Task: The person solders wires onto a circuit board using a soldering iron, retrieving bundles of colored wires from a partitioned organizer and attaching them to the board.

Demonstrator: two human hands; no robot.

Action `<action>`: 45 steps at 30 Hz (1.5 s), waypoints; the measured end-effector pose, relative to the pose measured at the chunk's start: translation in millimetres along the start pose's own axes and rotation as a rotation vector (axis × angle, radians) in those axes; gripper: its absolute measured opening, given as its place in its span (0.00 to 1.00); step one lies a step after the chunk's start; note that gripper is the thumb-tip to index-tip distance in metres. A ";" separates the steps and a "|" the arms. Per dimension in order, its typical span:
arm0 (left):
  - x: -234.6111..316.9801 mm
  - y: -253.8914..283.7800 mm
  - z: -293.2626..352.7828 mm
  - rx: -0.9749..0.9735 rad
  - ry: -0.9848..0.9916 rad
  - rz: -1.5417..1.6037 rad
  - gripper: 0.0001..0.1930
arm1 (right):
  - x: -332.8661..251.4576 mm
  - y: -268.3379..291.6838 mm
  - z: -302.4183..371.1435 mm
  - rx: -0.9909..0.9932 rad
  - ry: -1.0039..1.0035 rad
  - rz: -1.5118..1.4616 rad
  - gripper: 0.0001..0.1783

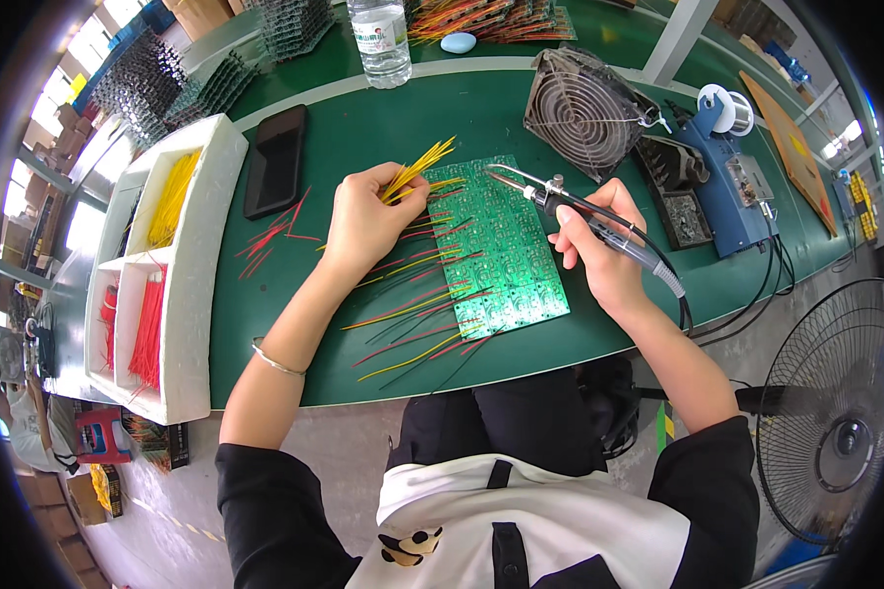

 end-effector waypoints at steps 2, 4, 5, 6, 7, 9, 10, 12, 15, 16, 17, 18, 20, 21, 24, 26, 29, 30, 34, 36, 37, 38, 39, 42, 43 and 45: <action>1.9 -0.8 1.4 0.018 0.002 -0.006 0.08 | -0.1 0.2 0.2 -0.010 0.008 0.002 0.12; 2.6 -1.6 2.0 0.042 -0.022 -0.016 0.08 | 0.9 -0.4 -0.1 -0.017 0.008 -0.010 0.12; 2.4 -1.7 2.2 0.042 -0.021 -0.016 0.08 | 1.5 -0.7 -0.1 -0.023 0.008 -0.022 0.12; 2.2 -1.9 2.4 0.040 -0.014 -0.018 0.09 | 1.6 -0.9 0.1 -0.023 0.007 -0.023 0.12; 2.1 -1.8 2.5 0.039 -0.007 -0.020 0.09 | 1.1 -1.4 0.3 -0.048 0.011 -0.014 0.12; 1.1 -1.7 2.6 0.037 -0.015 -0.025 0.09 | 0.9 -2.3 0.5 -0.073 0.015 -0.006 0.12; 1.1 -1.8 2.6 0.034 -0.024 -0.029 0.09 | 0.8 -2.4 0.6 -0.073 0.014 -0.011 0.12; 3.0 -1.6 2.9 0.036 -0.023 -0.026 0.09 | 0.8 -2.5 0.7 -0.073 0.014 -0.017 0.12; 3.9 -1.9 3.4 0.042 -0.020 -0.025 0.09 | 1.1 -3.0 0.7 -0.076 0.011 -0.005 0.13; 4.0 -1.9 3.4 0.047 -0.017 -0.027 0.08 | 1.1 -3.3 0.8 -0.075 0.004 -0.006 0.13; 4.1 -1.9 3.4 0.046 -0.017 -0.027 0.08 | 1.1 -3.4 1.0 -0.074 -0.003 -0.007 0.13; 4.2 -1.9 3.4 0.048 -0.017 -0.033 0.08 | 1.1 -3.4 1.3 -0.073 -0.002 -0.008 0.13; 4.0 -1.9 3.4 0.050 -0.015 -0.040 0.08 | 2.3 -3.3 1.6 -0.081 -0.007 0.008 0.13; 3.9 -1.8 3.5 0.050 -0.015 -0.046 0.08 | 2.9 -3.1 1.4 -0.081 -0.007 0.007 0.13; 2.4 -2.6 3.1 0.067 -0.032 -0.041 0.09 | 2.9 -2.6 1.3 -0.097 0.000 0.000 0.13; 1.5 -3.3 2.6 0.084 -0.048 -0.029 0.09 | 0.8 -2.6 1.4 -0.112 -0.006 0.010 0.13; 1.4 -4.0 2.3 0.090 -0.061 -0.026 0.09 | -0.7 -2.7 1.8 -0.116 0.002 0.017 0.13; 1.4 -4.1 2.2 0.090 -0.060 -0.027 0.09 | -0.1 -2.5 1.5 -0.115 0.002 0.016 0.13; 0.8 -4.0 2.4 0.091 -0.056 -0.037 0.08 | 0.5 -1.4 1.9 -0.086 0.028 -0.017 0.13; 1.9 -2.6 3.5 0.090 -0.054 -0.042 0.08 | -0.7 -1.4 2.2 -0.074 0.043 -0.031 0.13; 2.1 -2.8 3.5 0.086 -0.053 -0.045 0.08 | -0.6 -1.0 2.3 -0.057 0.049 -0.023 0.12; 1.6 -3.1 3.1 0.086 -0.053 -0.044 0.08 | -0.4 -0.6 2.4 -0.039 0.056 -0.015 0.12; 0.7 -3.5 2.5 0.082 -0.057 -0.041 0.08 | -0.2 -0.5 2.3 -0.039 0.056 -0.014 0.12; 1.8 -2.5 2.4 0.076 -0.073 -0.052 0.08 | -0.3 -0.4 2.3 -0.026 0.052 -0.015 0.12; 3.1 -2.3 2.3 0.073 -0.087 -0.065 0.08 | -0.6 -0.3 2.0 -0.023 0.059 -0.014 0.12; 6.1 -2.6 3.2 0.071 -0.078 -0.055 0.09 | -0.9 0.6 1.7 -0.017 0.067 -0.013 0.12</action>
Point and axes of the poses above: each hand's wrist, its own z-axis away from the middle knuckle, its own y-axis out of the back of the hand, x = y × z, the point moved 1 cm from there along -z, towards the middle knuckle, and after that the axes turned 5 degrees about y, right-handed, at the moved point
